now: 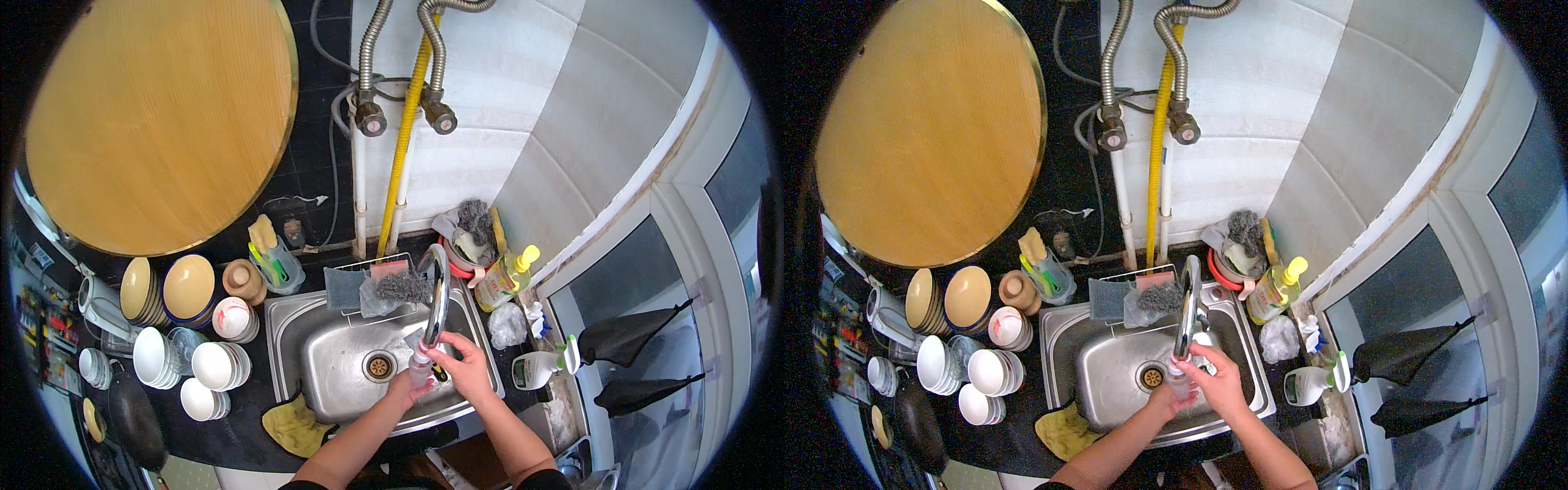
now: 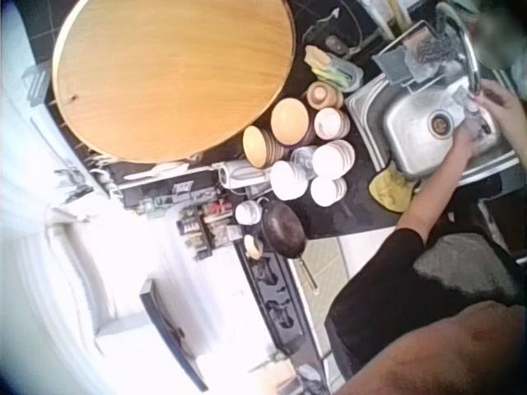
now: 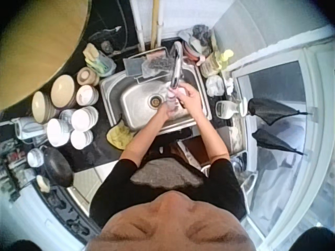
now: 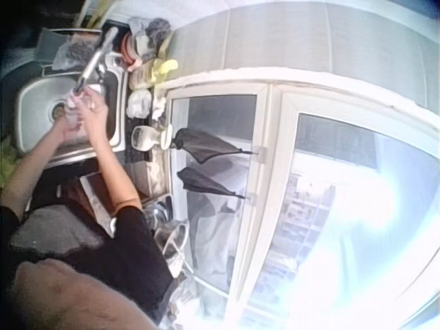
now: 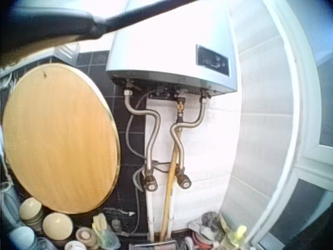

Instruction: The person cleans a kitchen sink by first rinsing their hands and then using a knife to scrape food debris from the drain into a small bowl. They empty the bowl into a trash bin and return to the sink to rinse the drain and the bowl. Finally, they wipe the sink basin and faucet with a yellow cloth and rinse a plastic bag under running water.

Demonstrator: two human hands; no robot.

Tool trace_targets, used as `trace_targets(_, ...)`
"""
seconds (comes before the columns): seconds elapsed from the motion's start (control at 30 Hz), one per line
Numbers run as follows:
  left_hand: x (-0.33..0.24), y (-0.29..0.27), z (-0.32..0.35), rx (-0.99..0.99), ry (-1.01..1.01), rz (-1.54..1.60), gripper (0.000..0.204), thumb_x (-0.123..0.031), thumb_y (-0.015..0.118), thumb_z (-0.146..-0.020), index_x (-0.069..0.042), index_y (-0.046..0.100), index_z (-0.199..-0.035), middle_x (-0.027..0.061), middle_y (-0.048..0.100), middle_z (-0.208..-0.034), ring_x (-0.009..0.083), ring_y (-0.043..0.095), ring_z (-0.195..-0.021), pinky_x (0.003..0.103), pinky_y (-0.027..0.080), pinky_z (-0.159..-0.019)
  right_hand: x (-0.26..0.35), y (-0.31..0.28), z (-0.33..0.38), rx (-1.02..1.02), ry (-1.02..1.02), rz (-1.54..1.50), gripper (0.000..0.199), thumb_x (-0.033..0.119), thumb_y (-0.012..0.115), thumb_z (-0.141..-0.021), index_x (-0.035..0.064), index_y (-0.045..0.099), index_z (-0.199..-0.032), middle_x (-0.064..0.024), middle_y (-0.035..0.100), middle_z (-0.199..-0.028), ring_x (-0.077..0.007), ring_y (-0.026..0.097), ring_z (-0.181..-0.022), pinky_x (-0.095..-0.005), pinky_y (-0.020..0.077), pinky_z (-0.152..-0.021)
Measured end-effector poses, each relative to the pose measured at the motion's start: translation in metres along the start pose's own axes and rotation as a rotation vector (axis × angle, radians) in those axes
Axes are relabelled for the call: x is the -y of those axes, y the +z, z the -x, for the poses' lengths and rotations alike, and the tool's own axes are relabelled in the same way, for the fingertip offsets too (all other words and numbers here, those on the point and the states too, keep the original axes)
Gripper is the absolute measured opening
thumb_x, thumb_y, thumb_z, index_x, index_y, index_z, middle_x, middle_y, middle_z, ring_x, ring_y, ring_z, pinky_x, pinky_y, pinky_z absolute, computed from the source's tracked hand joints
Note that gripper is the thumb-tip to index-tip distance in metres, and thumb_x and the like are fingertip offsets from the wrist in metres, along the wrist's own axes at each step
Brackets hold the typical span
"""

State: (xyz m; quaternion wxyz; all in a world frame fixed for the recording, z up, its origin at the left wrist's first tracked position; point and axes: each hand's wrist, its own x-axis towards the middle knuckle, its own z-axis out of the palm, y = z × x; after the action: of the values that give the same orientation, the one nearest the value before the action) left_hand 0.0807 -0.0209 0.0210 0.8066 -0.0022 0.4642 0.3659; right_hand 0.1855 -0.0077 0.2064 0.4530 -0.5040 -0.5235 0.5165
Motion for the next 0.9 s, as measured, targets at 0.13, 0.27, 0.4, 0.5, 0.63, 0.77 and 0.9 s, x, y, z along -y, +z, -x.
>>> trace_targets(0.13,-0.028,-0.005,0.030,-0.104,0.159,-0.058,0.034,-0.030,0.039,-0.090,-0.006,0.052,-0.111,0.0118,0.061,-0.099,0.0254,0.061,-0.082,0.037,0.052,-0.069,0.027,0.029,-0.006,0.058,0.059,0.007,0.019,0.012,0.068,-0.077,0.0019,0.064,-0.093,-0.0021,0.059,-0.085,-0.0078,0.053,-0.080,-0.0219,0.0416,-0.072)
trace_targets(0.27,-0.056,-0.023,0.059,-0.155,0.353,0.029,0.038,-0.030,0.038,-0.089,-0.003,0.049,-0.114,0.0136,0.058,-0.105,0.0248,0.059,-0.091,0.037,0.049,-0.076,0.024,0.045,-0.018,0.117,-0.046,0.170,0.016,0.016,0.067,-0.078,0.0027,0.066,-0.087,-0.0004,0.058,-0.080,-0.0062,0.051,-0.077,-0.0202,0.0400,-0.070)
trace_targets(0.4,-0.083,-0.010,0.111,-0.100,0.614,-0.040,0.041,-0.025,0.039,-0.086,0.000,0.046,-0.117,0.0130,0.053,-0.113,0.0246,0.050,-0.103,0.037,0.039,-0.091,0.015,0.050,-0.021,0.117,-0.017,0.172,0.047,0.014,0.064,-0.081,-0.0021,0.045,-0.120,-0.0055,0.060,-0.092,-0.0090,0.054,-0.086,-0.0230,0.0423,-0.078)
trace_targets(0.5,-0.083,-0.017,0.107,0.062,0.977,-0.328,0.044,-0.022,0.047,-0.082,-0.004,0.043,-0.122,0.0117,0.051,-0.114,0.0233,0.045,-0.109,0.038,0.032,-0.096,-0.006,0.047,-0.022,0.162,0.066,-0.234,0.068,0.013,0.062,-0.082,-0.0023,0.021,-0.134,-0.0113,0.058,-0.103,-0.0134,0.055,-0.092,-0.0252,0.0421,-0.083)
trace_targets(0.63,-0.079,0.013,0.127,-0.141,1.179,-0.953,0.060,-0.016,0.070,-0.067,0.000,0.042,-0.117,0.0177,0.049,-0.115,0.0292,0.047,-0.107,0.037,0.038,-0.090,-0.002,0.040,-0.026,0.279,0.132,-0.293,0.055,0.008,0.061,-0.081,-0.0008,0.033,-0.128,-0.0073,0.056,-0.108,-0.0117,0.052,-0.099,-0.0241,0.0403,-0.086)
trace_targets(0.77,-0.078,0.015,0.109,-0.143,1.077,-0.964,0.049,-0.020,0.070,-0.069,-0.002,0.047,-0.109,0.0166,0.057,-0.100,0.0306,0.053,-0.099,0.039,0.042,-0.082,0.007,0.037,-0.022,0.304,0.094,-0.322,0.044,0.005,0.057,-0.082,-0.0003,0.041,-0.122,-0.0072,0.055,-0.112,-0.0127,0.051,-0.102,-0.0247,0.0405,-0.086)
trace_targets(0.9,-0.083,0.023,0.110,-0.104,0.956,-0.957,0.037,-0.020,0.068,-0.071,-0.003,0.050,-0.099,0.0151,0.060,-0.087,0.0320,0.055,-0.092,0.041,0.042,-0.078,-0.025,-0.003,-0.035,-0.053,0.049,-0.252,0.049,-0.002,0.046,-0.077,0.0019,0.040,-0.125,-0.0110,0.053,-0.117,-0.0163,0.052,-0.100,-0.0249,0.0417,-0.083)
